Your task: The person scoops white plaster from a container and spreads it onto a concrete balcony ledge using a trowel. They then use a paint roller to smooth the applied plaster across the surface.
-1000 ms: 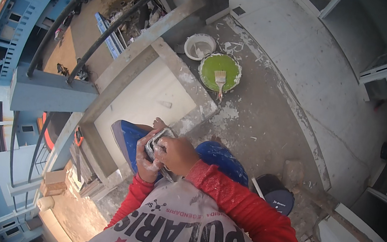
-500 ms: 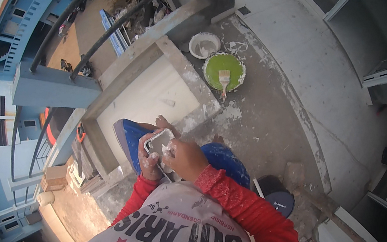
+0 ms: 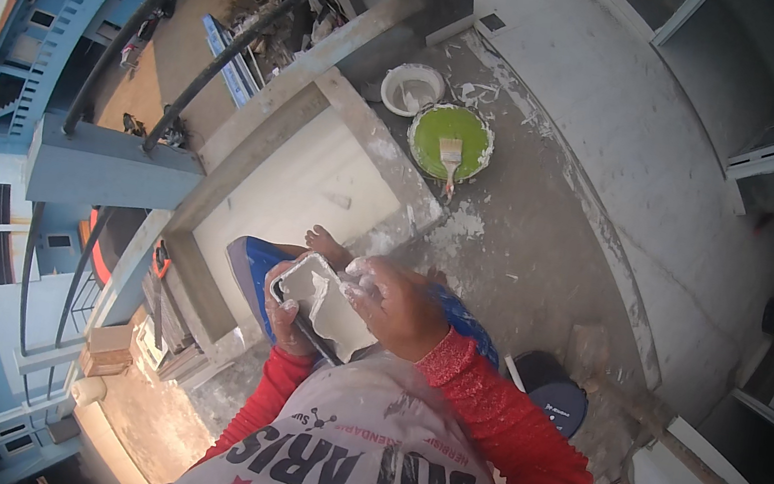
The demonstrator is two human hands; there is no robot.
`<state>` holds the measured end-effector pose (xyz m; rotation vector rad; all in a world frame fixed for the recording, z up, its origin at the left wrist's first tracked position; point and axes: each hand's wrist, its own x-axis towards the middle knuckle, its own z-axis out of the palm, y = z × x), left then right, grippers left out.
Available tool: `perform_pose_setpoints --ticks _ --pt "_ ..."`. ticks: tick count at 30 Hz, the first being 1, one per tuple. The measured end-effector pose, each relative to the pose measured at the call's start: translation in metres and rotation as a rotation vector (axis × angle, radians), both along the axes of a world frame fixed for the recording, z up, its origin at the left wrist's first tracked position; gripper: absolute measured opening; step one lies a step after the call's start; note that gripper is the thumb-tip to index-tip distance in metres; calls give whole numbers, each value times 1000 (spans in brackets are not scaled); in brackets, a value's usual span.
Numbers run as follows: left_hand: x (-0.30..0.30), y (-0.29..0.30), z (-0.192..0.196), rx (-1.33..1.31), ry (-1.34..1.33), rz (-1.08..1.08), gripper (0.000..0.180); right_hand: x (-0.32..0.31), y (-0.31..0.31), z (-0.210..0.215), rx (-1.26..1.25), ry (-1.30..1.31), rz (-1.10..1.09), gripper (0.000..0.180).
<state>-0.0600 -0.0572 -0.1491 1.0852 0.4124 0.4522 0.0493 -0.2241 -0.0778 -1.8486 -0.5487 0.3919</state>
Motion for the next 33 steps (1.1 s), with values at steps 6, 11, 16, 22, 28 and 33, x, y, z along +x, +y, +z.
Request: perform_pose_setpoints --ticks 6,11,16,22,28,33 --pt "29 -6 -10 -273 8 209 54 10 -37 -65 308 789 321 91" --pt "32 -18 -15 -25 74 60 66 -24 -9 -47 470 538 -7 84" --pt "30 -13 39 1013 136 -10 83 -5 -38 -22 3 14 -65 89" --pt "50 -17 94 1452 -294 -592 84 -4 -51 5 -21 -161 67 84" --pt "48 -25 102 1389 -404 -497 66 -13 -59 9 33 -249 103 85" --pt "51 -43 113 1345 -220 -384 44 -18 -59 14 -26 -226 86 88"
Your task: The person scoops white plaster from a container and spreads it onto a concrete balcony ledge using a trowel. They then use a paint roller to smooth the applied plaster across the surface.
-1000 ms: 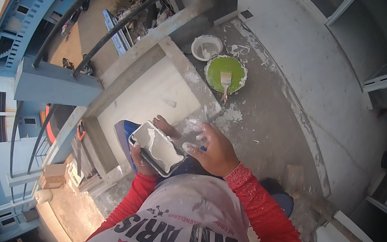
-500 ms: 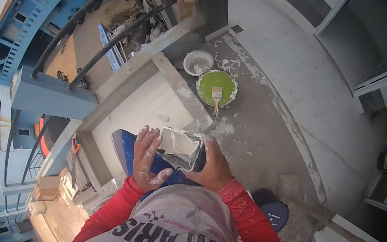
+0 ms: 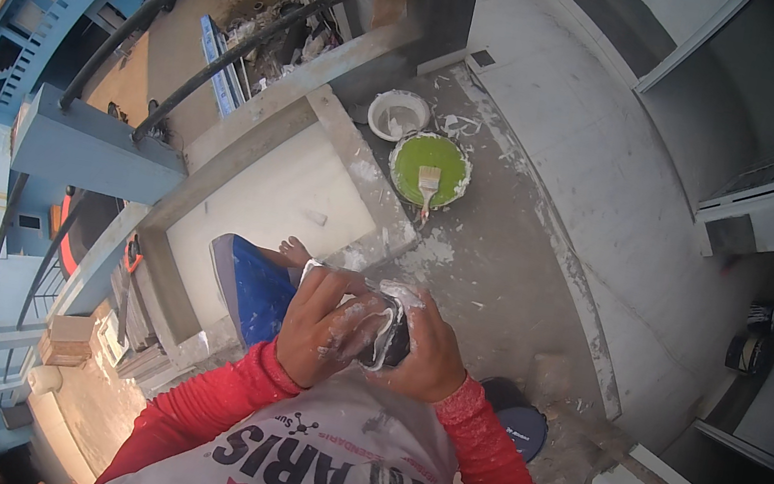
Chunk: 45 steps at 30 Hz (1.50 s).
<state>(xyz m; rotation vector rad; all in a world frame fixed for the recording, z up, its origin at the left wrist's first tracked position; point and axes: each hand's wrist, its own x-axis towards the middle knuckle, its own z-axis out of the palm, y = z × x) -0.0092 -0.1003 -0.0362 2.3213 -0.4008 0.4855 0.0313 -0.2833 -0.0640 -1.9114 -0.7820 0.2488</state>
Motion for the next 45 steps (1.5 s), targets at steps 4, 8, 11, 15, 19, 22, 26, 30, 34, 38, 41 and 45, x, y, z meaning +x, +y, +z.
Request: perform_pose_setpoints --ticks 4,8,11,15,19,22,26,30,34,38,41,45 --pt "-5 7 -3 -29 12 -66 38 -6 -1 -2 -7 27 16 85" --pt "-18 12 -10 3 39 -88 31 -20 0 -6 -45 165 0 81" --pt "-31 10 -23 -37 115 -92 28 -33 -1 -18 -44 198 -22 79" --pt "-32 11 -23 -99 171 -121 27 -34 0 -17 -24 217 -17 79" --pt "-39 18 -31 -171 259 -190 27 -34 -2 -18 -39 242 -5 82" --pt "-43 22 -36 -264 333 -218 23 -32 -3 -20 -43 233 18 85" --pt "-47 39 -37 -363 476 -293 18 -27 -10 -27 -59 290 44 87" --pt "-46 50 -29 -326 519 -355 18 -18 -10 -27 -44 256 126 90" --pt "-57 49 -28 -319 432 -327 21 -17 -19 -33 -72 210 188 96" --pt "-68 51 -27 -350 423 -261 27 -17 -18 -33 -64 163 245 102" --pt "-93 51 -23 -939 560 127 32 -19 -18 -41 -31 149 229 96" --pt "-66 82 14 -1288 186 427 19 -16 -44 -54 -156 323 -2 81"
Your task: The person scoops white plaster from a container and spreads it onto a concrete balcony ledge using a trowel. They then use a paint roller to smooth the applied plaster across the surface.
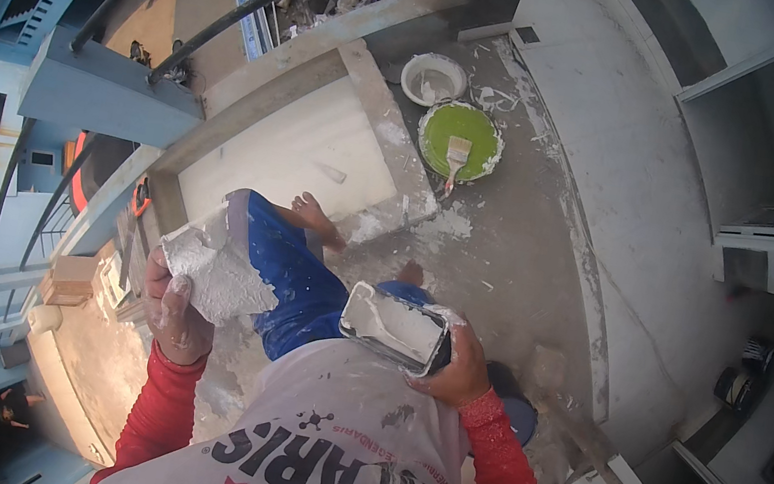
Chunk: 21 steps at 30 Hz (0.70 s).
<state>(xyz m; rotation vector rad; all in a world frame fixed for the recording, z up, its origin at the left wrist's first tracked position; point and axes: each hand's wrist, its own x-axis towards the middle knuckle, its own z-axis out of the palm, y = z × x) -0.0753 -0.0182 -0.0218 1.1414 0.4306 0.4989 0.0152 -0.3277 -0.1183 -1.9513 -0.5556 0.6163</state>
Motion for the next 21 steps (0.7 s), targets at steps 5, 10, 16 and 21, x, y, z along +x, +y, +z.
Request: perform_pose_setpoints --ticks 5,10,16,21 --pt "16 13 -34 157 177 -41 15 -2 0 -10 54 -36 -25 83" --pt "45 -24 -79 152 193 -150 14 -2 -3 -6 31 -164 -176 84" --pt "63 -50 -126 0 344 -257 14 2 -52 -29 -179 -180 -585 92" --pt "82 -84 -173 -67 547 -463 7 8 -88 -35 -266 -144 -785 97"
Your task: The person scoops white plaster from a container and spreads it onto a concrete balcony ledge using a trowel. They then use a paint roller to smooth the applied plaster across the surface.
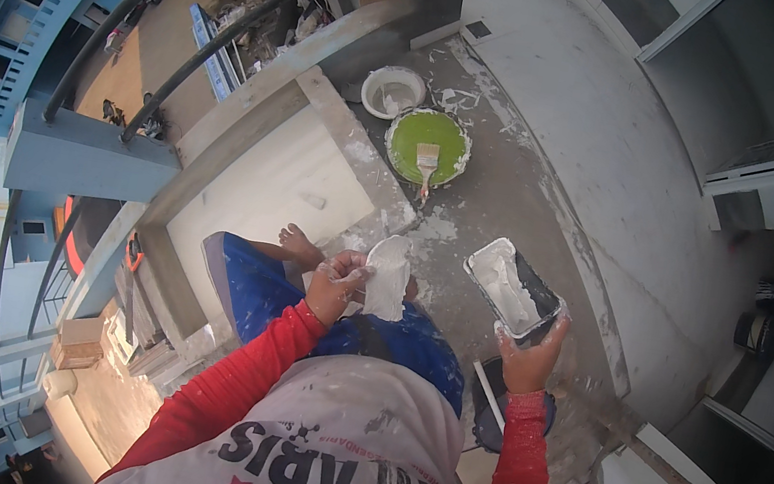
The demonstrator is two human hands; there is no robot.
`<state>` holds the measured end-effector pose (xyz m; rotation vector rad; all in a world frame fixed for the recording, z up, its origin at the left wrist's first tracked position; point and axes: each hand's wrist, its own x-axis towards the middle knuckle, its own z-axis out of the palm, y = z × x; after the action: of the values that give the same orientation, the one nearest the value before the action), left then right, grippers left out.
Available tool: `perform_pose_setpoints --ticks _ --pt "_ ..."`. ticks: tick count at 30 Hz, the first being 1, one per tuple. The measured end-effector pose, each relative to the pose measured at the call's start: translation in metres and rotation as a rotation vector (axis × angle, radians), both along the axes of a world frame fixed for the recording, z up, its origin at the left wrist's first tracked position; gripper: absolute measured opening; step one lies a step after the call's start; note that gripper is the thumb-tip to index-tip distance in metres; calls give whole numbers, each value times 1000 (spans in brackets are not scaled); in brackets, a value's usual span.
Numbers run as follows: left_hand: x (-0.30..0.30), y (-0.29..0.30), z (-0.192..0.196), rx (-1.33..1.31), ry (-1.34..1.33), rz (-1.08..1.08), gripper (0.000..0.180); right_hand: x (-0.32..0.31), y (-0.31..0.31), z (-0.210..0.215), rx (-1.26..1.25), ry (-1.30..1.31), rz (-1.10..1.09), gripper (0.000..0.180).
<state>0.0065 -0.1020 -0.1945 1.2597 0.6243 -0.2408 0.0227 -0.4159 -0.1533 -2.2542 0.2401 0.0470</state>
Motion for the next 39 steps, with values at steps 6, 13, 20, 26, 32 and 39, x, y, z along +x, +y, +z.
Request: perform_pose_setpoints --ticks 6,13,20,26,32,39 --pt "17 -16 -54 161 125 -334 22 -12 -12 -20 154 -79 -73 95" --pt "43 -30 10 502 -337 -421 37 -25 8 7 108 -11 64 93" --pt "79 -19 52 919 -951 -678 34 -8 48 34 112 -120 343 84" --pt "65 -7 36 1065 -1051 -691 31 -13 62 28 146 -82 339 87" --pt "27 2 21 1213 -947 -648 36 -26 93 27 49 -12 326 81" --pt "-21 11 -7 1137 -780 -639 13 -33 104 18 50 166 352 85"
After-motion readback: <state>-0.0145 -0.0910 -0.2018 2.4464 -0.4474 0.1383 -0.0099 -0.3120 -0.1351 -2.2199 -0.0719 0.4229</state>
